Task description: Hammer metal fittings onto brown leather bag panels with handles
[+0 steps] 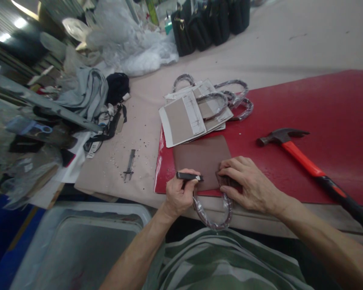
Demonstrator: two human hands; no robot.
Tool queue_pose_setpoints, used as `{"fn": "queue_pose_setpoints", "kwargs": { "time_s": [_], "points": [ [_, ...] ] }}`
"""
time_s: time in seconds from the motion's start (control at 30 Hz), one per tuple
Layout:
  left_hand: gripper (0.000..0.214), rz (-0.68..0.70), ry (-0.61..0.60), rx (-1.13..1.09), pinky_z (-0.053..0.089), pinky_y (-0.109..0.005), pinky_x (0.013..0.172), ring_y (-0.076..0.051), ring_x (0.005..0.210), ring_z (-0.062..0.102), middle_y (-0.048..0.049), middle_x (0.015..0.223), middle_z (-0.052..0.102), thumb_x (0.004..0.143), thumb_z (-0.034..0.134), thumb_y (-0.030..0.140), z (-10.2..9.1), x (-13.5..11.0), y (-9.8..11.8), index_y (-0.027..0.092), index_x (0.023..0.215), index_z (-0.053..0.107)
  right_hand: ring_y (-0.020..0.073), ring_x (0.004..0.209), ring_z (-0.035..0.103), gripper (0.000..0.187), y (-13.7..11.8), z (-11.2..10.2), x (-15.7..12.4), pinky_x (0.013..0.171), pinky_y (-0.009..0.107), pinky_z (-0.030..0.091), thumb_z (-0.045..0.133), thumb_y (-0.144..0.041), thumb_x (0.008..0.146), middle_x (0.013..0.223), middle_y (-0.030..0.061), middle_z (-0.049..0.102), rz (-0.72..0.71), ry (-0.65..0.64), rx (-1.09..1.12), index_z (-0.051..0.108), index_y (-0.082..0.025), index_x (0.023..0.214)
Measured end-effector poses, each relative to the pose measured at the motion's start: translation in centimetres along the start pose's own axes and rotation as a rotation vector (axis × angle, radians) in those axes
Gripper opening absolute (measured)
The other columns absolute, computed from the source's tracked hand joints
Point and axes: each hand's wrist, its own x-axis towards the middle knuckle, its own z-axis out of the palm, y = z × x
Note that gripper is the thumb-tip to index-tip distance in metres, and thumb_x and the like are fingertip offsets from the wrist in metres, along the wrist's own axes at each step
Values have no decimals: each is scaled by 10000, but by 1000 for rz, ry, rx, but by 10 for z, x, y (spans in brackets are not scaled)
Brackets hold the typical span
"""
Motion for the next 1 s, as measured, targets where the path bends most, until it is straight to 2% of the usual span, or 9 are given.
{"fn": "queue_pose_setpoints", "kwargs": {
  "time_s": [0.1,0.33,0.53,0.63,0.77,0.83,0.9,0.93,1.0],
  "points": [
    [103,21,-1,38,617,-315,845,-192,910,751,-71,968,761,970,562,206,3,2,0,206,1064,602,281,994,562,211,0,0,0,878,465,435,655,-345,893,1116,113,654,4,-1,-3,641,-216,1059],
    [117,195,17,130,596,-286,835,-181,889,734,-66,943,741,969,532,159,8,7,2,196,1066,587,276,984,550,213,0,-1,0,870,457,432,642,-350,905,1116,118,648,-8,-2,-24,632,-204,1060],
    [116,167,-19,169,588,-295,779,-189,841,722,-79,934,727,980,495,193,9,8,1,200,1040,595,278,989,577,208,2,3,-2,869,460,452,653,-350,892,1112,118,667,-7,28,16,650,-215,1050],
    [109,173,-33,179,590,-302,772,-199,846,725,-81,930,727,973,502,193,9,9,2,207,1040,586,281,990,593,173,2,0,-5,853,463,475,634,-330,904,1109,117,671,9,140,7,649,-217,1035],
    [113,237,-47,191,593,-300,746,-205,847,734,-84,929,725,975,501,190,10,11,2,204,1063,570,312,1007,602,113,8,-26,-22,880,497,483,581,-303,934,1081,130,670,164,366,-205,641,-234,1001],
    [119,258,-49,182,593,-299,745,-207,854,735,-82,924,721,975,496,180,11,12,1,199,1072,563,354,1031,591,160,17,-46,-41,895,528,472,567,-327,936,1102,177,665,295,415,-382,641,-210,1018],
    [127,254,-52,155,591,-298,745,-206,851,733,-78,915,716,970,495,165,11,13,0,196,1076,558,383,985,588,242,28,-64,-63,825,531,474,559,-378,930,1083,231,657,449,393,-565,642,-171,1025],
    [130,247,-55,138,589,-298,743,-204,845,731,-75,910,715,966,498,158,11,13,0,197,1075,558,378,915,592,275,33,-72,-74,755,513,472,561,-415,925,1025,237,654,525,342,-628,640,-165,1008],
    [134,240,-56,112,587,-300,738,-205,829,726,-73,906,713,956,507,146,10,14,-1,197,1068,559,329,739,572,288,41,-81,-92,611,459,427,566,-485,912,862,194,627,655,244,-659,625,-204,909]
  ]
}}
